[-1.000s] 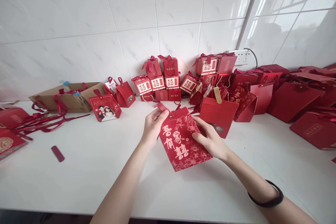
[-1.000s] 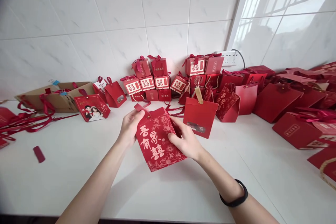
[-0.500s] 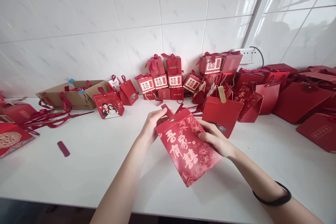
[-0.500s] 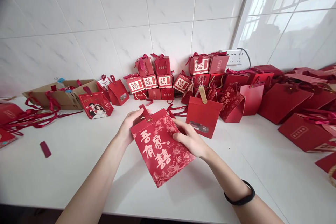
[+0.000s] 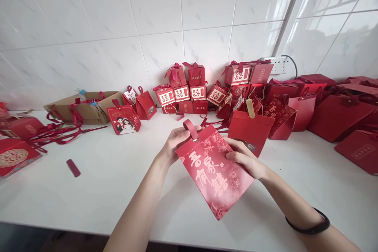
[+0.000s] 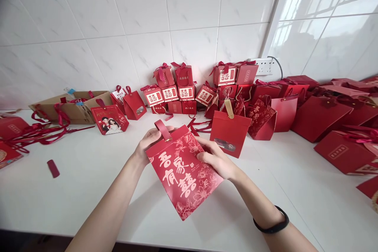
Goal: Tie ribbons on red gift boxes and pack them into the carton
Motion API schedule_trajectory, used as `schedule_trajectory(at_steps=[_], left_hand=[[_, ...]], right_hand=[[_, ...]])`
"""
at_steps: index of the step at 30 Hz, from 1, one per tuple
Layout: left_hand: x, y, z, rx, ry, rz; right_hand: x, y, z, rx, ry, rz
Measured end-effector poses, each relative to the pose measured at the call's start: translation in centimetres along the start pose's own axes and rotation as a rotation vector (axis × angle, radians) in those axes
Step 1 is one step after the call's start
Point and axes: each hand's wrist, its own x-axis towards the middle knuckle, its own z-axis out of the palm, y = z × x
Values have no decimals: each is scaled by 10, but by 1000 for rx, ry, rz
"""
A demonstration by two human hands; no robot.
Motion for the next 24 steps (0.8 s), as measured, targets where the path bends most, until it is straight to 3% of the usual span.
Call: schedule_trajectory(at_steps=[10, 14, 24], left_hand=[[1, -3, 2, 31, 86, 5], [0, -4, 1, 16, 59, 46], [-1, -3, 1, 79, 30, 51]], right_hand=[[-1, -1, 0, -28, 8, 15], [-2, -1, -1, -48, 53, 0], [-3, -7, -2, -37, 8, 10]])
